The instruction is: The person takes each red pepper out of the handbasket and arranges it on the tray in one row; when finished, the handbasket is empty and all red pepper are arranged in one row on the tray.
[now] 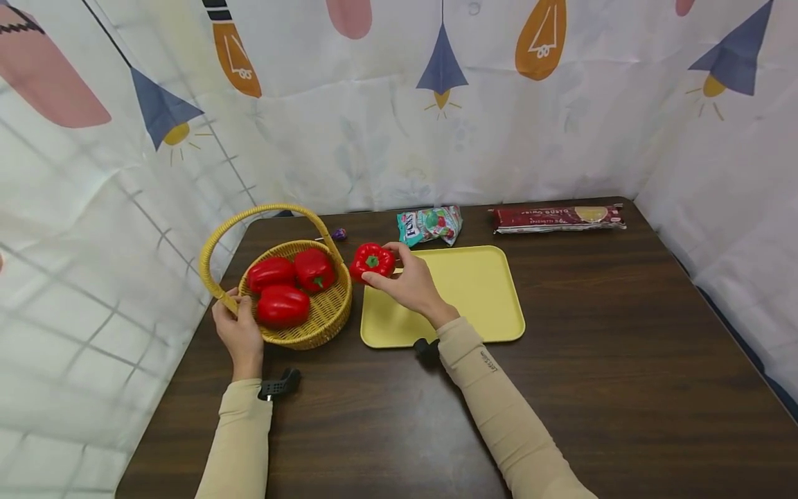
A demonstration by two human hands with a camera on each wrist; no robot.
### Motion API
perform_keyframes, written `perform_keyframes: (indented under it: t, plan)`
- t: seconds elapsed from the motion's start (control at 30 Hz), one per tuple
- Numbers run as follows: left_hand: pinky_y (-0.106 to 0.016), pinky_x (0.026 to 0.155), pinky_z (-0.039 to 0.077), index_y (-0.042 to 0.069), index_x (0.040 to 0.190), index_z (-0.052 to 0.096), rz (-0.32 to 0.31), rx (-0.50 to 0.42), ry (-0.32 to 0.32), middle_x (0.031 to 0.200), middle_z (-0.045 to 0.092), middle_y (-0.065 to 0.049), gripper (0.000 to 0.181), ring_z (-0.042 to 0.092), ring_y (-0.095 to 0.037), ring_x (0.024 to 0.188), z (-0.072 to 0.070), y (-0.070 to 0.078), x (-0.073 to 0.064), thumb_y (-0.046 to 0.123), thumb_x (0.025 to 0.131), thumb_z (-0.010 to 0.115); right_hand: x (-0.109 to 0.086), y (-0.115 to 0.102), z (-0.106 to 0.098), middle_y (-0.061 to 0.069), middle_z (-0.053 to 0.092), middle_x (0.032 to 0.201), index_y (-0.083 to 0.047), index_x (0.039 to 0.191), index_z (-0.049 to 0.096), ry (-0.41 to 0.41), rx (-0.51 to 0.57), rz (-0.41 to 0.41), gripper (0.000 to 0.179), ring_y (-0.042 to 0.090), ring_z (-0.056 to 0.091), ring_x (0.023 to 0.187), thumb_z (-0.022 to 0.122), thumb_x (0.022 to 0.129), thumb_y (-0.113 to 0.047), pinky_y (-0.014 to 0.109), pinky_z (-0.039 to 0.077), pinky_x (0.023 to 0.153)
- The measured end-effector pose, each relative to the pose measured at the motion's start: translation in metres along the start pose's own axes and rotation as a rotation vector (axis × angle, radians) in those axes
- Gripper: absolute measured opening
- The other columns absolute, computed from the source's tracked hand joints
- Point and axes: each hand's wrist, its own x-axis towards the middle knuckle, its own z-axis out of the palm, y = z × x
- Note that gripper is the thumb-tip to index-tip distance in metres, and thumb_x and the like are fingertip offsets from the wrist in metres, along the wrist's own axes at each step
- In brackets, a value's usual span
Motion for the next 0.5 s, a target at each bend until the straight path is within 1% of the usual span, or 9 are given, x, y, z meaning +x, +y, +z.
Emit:
perform_keyframes:
  t: [0.1,0.2,0.3,0.37,0.5]
  plan:
    - [-0.021,0.087,0.035,-0.004,0.092,0.051,0.003,-0.003,0.001,0.129,0.047,-0.031,0.005,0.046,-0.033,0.115,0.0,0.0,0.0,0.0,0.093,0.054,0.001,0.003,-0.006,0.005,0.062,0.117,-0.013,0.134,0.049,-0.002,-0.054,0.018,0.063,0.021,0.062,0.103,0.076,0.084,-0.041,0.035,0.056,0.08]
    - [-0.021,0.088,0.035,-0.006,0.092,0.051,0.01,0.0,0.0,0.129,0.047,-0.033,0.006,0.046,-0.033,0.117,0.0,0.001,0.0,-0.001,0.093,0.055,0.001,0.008,-0.012,0.003,0.062,0.12,-0.015,0.134,0.049,-0.005,-0.125,0.057,0.064,0.021,0.06,0.106,0.075,0.084,-0.045,0.036,0.055,0.08]
    - [-0.021,0.088,0.035,0.0,0.09,0.052,0.007,-0.004,0.002,0.129,0.047,-0.033,0.005,0.046,-0.032,0.116,0.0,0.001,0.0,-0.001,0.093,0.056,0.002,0.011,-0.018,0.002,0.061,0.122,-0.017,0.134,0.051,-0.022,-0.18,0.103,0.064,0.023,0.059,0.107,0.074,0.083,-0.048,0.039,0.054,0.08]
    - [-0.021,0.088,0.035,0.004,0.089,0.052,0.005,-0.007,0.004,0.129,0.047,-0.033,0.007,0.046,-0.033,0.117,0.0,0.002,0.0,-0.001,0.093,0.056,0.003,0.012,-0.021,0.004,0.061,0.122,-0.016,0.133,0.052,-0.038,-0.199,0.126,0.064,0.025,0.058,0.108,0.075,0.083,-0.048,0.041,0.053,0.081]
    - [-0.021,0.088,0.036,0.004,0.089,0.052,0.007,-0.004,0.004,0.128,0.047,-0.033,0.006,0.045,-0.037,0.118,0.0,0.002,0.0,0.0,0.094,0.055,0.004,0.016,-0.024,0.006,0.059,0.126,-0.013,0.135,0.052,-0.084,-0.229,0.151,0.066,0.029,0.058,0.111,0.075,0.083,-0.047,0.042,0.053,0.085]
